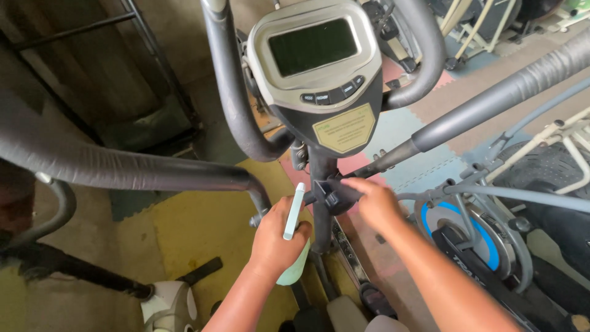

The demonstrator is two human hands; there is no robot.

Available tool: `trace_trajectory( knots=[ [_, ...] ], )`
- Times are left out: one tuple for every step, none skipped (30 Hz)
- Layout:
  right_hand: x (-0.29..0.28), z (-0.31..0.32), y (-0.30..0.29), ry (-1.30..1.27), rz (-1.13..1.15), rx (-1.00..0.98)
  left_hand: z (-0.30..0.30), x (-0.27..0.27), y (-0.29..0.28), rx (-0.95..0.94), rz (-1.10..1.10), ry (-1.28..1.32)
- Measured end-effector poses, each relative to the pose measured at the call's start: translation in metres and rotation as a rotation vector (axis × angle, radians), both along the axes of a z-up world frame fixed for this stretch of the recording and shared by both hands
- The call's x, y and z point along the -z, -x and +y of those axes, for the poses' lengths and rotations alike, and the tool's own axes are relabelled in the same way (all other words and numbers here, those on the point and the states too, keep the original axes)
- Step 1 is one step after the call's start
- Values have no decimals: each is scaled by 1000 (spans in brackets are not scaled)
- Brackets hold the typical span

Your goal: Wiping down and sanitizing an elliptical machine using a spray bottle and a cloth.

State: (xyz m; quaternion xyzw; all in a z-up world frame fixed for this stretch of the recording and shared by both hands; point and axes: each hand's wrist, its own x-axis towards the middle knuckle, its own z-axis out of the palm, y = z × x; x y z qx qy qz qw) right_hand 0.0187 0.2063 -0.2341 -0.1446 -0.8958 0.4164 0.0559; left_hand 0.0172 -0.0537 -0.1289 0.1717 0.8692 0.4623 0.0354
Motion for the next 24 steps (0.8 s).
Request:
trace_trajectory(
  knots=[
    [-21, -8, 2, 3, -5, -8, -3, 0, -3, -8, -5, 3],
    [-43, -13, 6, 48, -57, 117, -4, -1, -4, -17, -32, 15],
    [-66, -18, 10, 94, -110, 243, -5, -3, -4, -26, -58, 27],
    [-50, -23, 13, 93, -104, 245, -4, -1, -3, -23, -53, 25],
    [-35, -29, 17, -80, 116, 145, -3, 2, -1, -19, -31, 26],
    [-18, -35, 16, -253, 323, 34, -3, 5, -4, -17, -18, 28],
    [-20, -53, 5, -254, 320, 34, -2, 5, -6, -16, -21, 28],
    [-23, -71, -4, -495, 429, -7, -1, 4, -7, -3, -3, 12],
    [-26, -89, -14, -738, 537, -51, 0, 3, -7, 10, 15, -3],
    [-19, -87, -14, -740, 540, -54, 1, 2, -7, 6, 16, -6],
    [-12, -84, -14, -663, 559, -70, 3, 1, -6, 19, 17, -6],
    [-4, -82, -16, -584, 572, -84, 3, 1, -8, 34, 14, -4],
    [-3, -79, -15, -584, 571, -87, 4, 1, -9, 32, 11, -5],
    [-3, -76, -13, -518, 545, -88, 6, 1, -9, 36, 6, 4],
    [-2, -72, -12, -451, 519, -89, 8, 1, -9, 40, 1, 12],
    [6, -72, -5, -454, 519, -81, 9, 3, -9, 48, 2, 11],
    [13, -71, 2, -444, 452, -7, 11, 4, -9, 57, 15, 7],
    [21, -71, 9, -431, 385, 63, 12, 5, -9, 63, 28, 4],
    [8, -68, 15, -432, 385, 67, 14, 5, -10, 67, 29, 4],
    [-4, -66, 23, -295, 73, 140, 14, 4, -10, 72, 26, -4],
    [-17, -65, 31, -155, -238, 208, 14, 3, -11, 77, 23, -12],
    [-19, -58, 36, -152, -243, 205, 13, 2, -12, 75, 19, -8],
    [-21, -51, 41, -84, -303, 180, 12, 2, -13, 61, -3, -17],
    [-22, -41, 45, -18, -363, 160, 13, 3, -14, 53, -24, -28]
  ],
)
